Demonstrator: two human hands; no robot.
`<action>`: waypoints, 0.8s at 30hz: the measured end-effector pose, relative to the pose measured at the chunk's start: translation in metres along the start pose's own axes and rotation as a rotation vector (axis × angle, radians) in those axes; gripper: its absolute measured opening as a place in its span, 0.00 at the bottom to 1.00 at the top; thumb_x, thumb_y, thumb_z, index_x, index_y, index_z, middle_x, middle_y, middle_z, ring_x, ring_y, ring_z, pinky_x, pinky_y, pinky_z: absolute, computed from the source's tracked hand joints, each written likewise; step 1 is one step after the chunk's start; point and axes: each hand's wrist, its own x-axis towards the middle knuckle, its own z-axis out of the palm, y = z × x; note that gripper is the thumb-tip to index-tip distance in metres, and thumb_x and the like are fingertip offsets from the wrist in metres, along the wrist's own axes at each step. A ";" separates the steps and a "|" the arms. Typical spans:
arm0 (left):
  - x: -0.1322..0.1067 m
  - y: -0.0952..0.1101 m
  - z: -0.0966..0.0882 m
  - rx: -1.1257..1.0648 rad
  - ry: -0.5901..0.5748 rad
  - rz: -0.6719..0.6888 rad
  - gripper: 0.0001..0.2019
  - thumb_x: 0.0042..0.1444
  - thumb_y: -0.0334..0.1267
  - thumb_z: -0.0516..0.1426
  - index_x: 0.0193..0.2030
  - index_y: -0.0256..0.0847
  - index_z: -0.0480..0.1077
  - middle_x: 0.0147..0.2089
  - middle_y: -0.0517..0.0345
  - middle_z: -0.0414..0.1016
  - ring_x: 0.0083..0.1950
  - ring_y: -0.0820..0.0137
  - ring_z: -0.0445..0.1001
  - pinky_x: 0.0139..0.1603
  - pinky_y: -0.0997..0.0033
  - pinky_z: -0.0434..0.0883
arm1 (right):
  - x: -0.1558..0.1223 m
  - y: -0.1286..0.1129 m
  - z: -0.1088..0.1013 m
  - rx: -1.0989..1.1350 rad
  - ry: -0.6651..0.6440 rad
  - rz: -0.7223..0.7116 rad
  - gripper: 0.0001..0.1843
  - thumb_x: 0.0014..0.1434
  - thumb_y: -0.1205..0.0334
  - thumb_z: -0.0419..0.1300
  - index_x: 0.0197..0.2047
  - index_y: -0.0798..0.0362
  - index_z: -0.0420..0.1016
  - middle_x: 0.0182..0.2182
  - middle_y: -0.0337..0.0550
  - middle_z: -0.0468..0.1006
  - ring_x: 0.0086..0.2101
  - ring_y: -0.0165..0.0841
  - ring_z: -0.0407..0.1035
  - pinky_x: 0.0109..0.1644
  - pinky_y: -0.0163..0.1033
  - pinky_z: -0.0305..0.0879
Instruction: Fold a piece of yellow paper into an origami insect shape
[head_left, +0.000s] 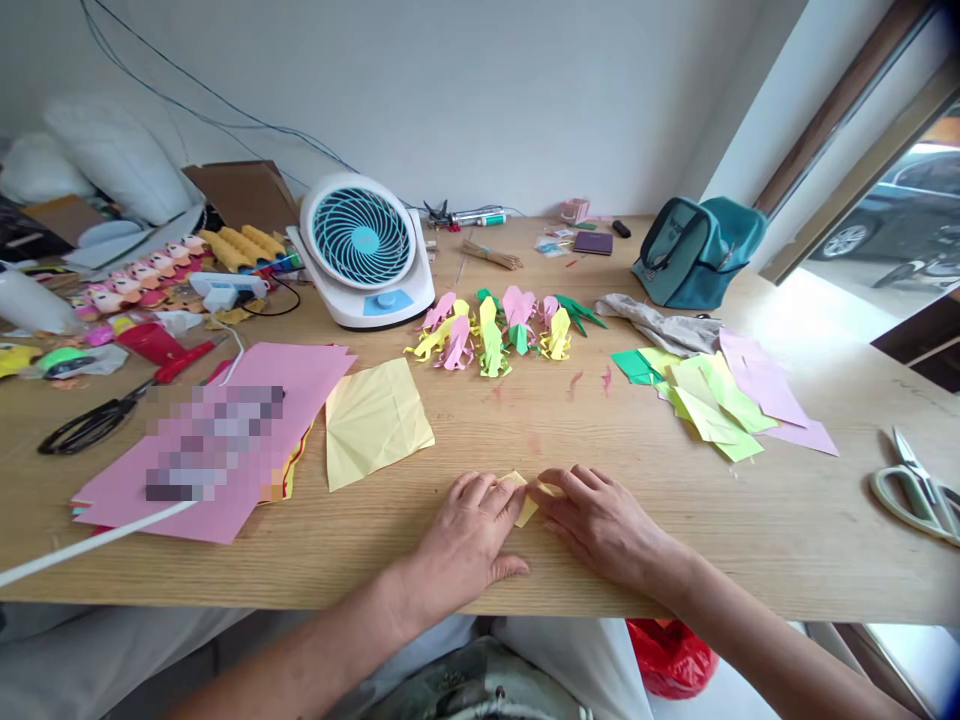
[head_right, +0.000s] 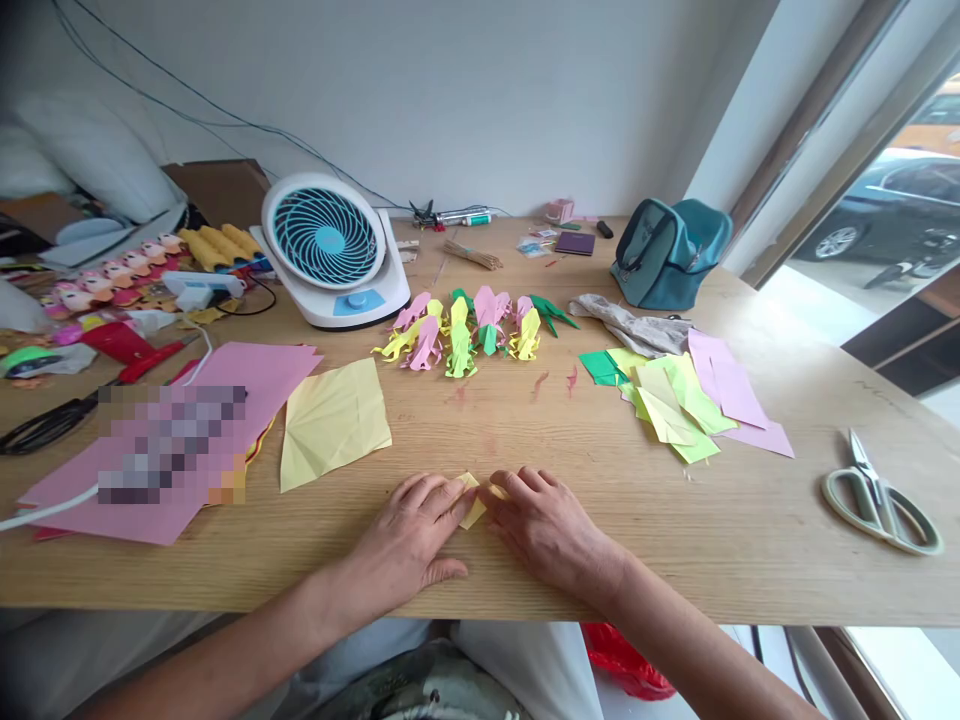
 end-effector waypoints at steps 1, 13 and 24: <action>-0.001 0.000 0.002 -0.002 0.009 -0.010 0.37 0.54 0.55 0.63 0.65 0.36 0.62 0.64 0.49 0.68 0.61 0.53 0.63 0.65 0.49 0.61 | 0.000 -0.001 0.000 0.002 0.001 0.013 0.16 0.68 0.63 0.52 0.56 0.54 0.71 0.51 0.52 0.74 0.41 0.40 0.67 0.45 0.48 0.70; -0.006 0.001 0.009 -0.095 0.092 -0.081 0.25 0.62 0.46 0.59 0.64 0.44 0.63 0.65 0.53 0.66 0.61 0.57 0.63 0.62 0.51 0.63 | -0.001 0.007 0.008 0.276 0.109 0.106 0.16 0.68 0.64 0.51 0.57 0.52 0.70 0.50 0.52 0.71 0.48 0.40 0.67 0.53 0.49 0.69; 0.039 -0.010 -0.006 -0.302 0.033 -0.196 0.09 0.54 0.36 0.65 0.38 0.42 0.70 0.45 0.56 0.72 0.50 0.63 0.69 0.50 0.63 0.67 | 0.010 0.013 0.002 0.492 0.060 0.311 0.13 0.59 0.68 0.61 0.47 0.49 0.74 0.42 0.41 0.69 0.36 0.31 0.68 0.43 0.38 0.65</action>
